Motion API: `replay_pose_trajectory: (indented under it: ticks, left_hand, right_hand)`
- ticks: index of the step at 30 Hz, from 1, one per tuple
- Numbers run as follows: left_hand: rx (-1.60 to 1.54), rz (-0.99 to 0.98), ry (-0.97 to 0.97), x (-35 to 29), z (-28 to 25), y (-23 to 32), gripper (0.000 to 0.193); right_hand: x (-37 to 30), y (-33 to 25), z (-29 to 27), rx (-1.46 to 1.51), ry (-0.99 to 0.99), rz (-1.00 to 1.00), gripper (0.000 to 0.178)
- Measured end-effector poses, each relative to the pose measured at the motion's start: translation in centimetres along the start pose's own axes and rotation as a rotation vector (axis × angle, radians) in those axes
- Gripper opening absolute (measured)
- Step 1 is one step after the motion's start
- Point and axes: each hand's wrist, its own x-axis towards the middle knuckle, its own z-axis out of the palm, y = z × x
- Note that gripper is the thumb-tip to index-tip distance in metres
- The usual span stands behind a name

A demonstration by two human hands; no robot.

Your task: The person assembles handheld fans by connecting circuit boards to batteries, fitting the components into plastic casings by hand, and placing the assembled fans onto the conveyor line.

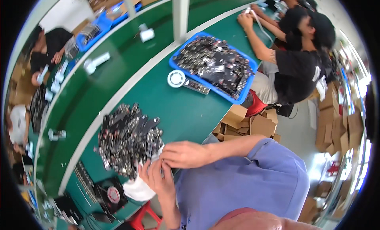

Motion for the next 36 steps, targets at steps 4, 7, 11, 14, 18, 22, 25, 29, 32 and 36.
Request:
replay_pose_trajectory:
  ticks: [4, 7, 11, 14, 18, 22, 25, 29, 32, 36]
  left_hand:
    - [-0.047, -0.026, 0.026, 0.3, 0.0, 0.2, 0.018]
    - [-0.073, -0.032, 0.038, 0.5, 0.1, 0.3, 0.015]
    - [-0.062, -0.014, 0.051, 0.9, 0.2, 0.6, 0.009]
    - [-0.058, 0.002, 0.040, 0.9, 0.1, 0.5, 0.009]
    - [-0.070, -0.008, 0.023, 0.7, 0.2, 0.3, 0.009]
    - [-0.063, -0.028, 0.011, 0.7, 0.1, 0.5, 0.008]
    - [-0.054, -0.027, 0.021, 0.6, 0.0, 0.6, 0.008]
    - [-0.090, -0.021, 0.049, 0.8, 0.3, 0.3, 0.008]
    - [-0.082, -0.011, 0.042, 1.0, 0.3, 0.5, 0.009]
    - [-0.076, -0.009, 0.030, 0.8, 0.1, 0.5, 0.013]
  right_hand:
    - [0.0, 0.2, 0.7, 0.022, -0.002, 0.005, 0.024]
    - [-0.1, 0.5, 0.6, -0.003, 0.017, -0.024, 0.024]
    - [0.0, 0.7, 0.7, 0.029, -0.003, -0.011, 0.022]
    - [-0.1, 0.9, 0.9, 0.031, -0.007, -0.023, 0.022]
    - [-0.2, 0.9, 1.1, 0.013, 0.016, -0.052, 0.022]
    - [-0.1, 1.0, 0.9, -0.028, 0.042, -0.097, 0.020]
    - [0.1, 1.2, 1.2, -0.060, 0.047, -0.123, 0.019]
    - [0.3, 1.0, 0.8, -0.130, 0.031, -0.155, 0.019]
    - [0.5, 1.2, 0.7, -0.142, 0.005, -0.172, 0.020]
    - [0.5, 1.3, 0.7, -0.200, -0.063, -0.216, 0.020]
